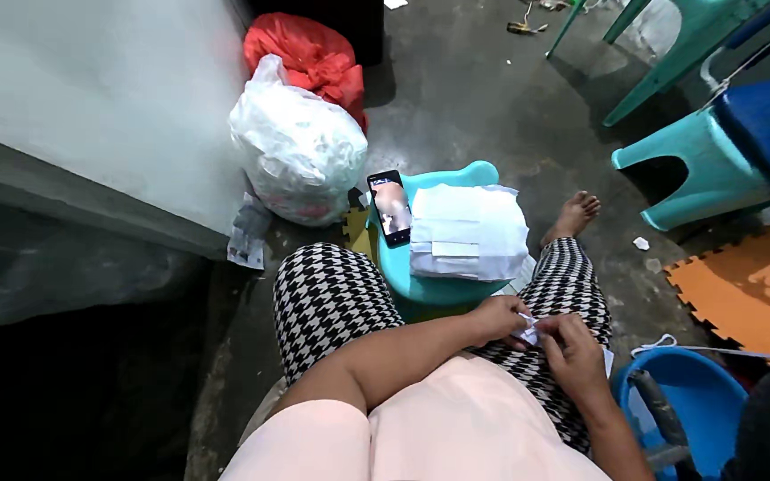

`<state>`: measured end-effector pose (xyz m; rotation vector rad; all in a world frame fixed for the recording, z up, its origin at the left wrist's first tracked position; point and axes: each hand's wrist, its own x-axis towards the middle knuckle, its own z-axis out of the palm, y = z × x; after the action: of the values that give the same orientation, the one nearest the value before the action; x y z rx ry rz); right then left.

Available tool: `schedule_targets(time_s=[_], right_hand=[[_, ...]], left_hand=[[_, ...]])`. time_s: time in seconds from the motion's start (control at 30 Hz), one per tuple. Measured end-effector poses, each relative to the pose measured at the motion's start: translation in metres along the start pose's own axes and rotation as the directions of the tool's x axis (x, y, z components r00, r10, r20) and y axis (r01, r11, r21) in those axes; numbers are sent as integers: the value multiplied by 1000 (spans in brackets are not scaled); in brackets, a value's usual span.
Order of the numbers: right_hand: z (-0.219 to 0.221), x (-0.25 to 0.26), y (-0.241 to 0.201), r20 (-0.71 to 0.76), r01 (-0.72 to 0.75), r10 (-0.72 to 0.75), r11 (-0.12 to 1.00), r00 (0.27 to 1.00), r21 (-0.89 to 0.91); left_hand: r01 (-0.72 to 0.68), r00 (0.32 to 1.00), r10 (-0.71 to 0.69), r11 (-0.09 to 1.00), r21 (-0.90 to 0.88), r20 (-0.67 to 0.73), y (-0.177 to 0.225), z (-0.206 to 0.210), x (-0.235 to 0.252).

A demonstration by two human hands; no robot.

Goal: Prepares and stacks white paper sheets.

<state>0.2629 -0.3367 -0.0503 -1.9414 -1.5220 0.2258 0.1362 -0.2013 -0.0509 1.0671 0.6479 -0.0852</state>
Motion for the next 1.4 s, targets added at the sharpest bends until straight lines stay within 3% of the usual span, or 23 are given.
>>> schedule_targets(time_s=[0.1, 0.2, 0.37, 0.5, 0.57, 0.63, 0.73, 0.93, 1.23, 1.4], right_hand=[[-8, 1, -2, 7, -23, 23, 1000, 1000, 2], [-16, 1, -4, -12, -51, 53, 990, 999, 133], [-31, -1, -12, -8, -85, 101, 874, 995, 478], [-34, 2, -19, 26, -116, 122, 832, 992, 542], [-31, 5, -20, 53, -146, 140, 826, 989, 545], [-28, 9, -20, 68, -150, 135, 821, 989, 552], [-25, 14, -20, 80, -164, 144, 805, 986, 570], [-25, 18, -20, 107, -193, 160, 790, 981, 582], [-23, 18, -18, 78, -184, 172, 774, 982, 606], [-22, 16, -22, -54, -70, 105, 890, 993, 450]], left_hand=[[29, 999, -28, 999, -20, 30, 3, 3, -1], [11, 999, -11, 1000, -2, 35, 2, 2, -1], [-82, 996, 71, 961, 265, 53, 9, -6, -7], [-342, 934, 344, 776, 530, 100, 20, -14, -18], [-517, 844, 512, 701, 492, 157, 22, -15, -22], [-586, 807, 561, 725, 362, 184, 25, -13, -25], [-560, 827, 524, 798, 223, 202, 27, -12, -29], [-496, 866, 473, 777, 387, 161, 29, -17, -32], [-420, 907, 403, 846, 329, 120, 27, -18, -29], [-342, 939, 328, 925, 164, 107, 27, -16, -26]])
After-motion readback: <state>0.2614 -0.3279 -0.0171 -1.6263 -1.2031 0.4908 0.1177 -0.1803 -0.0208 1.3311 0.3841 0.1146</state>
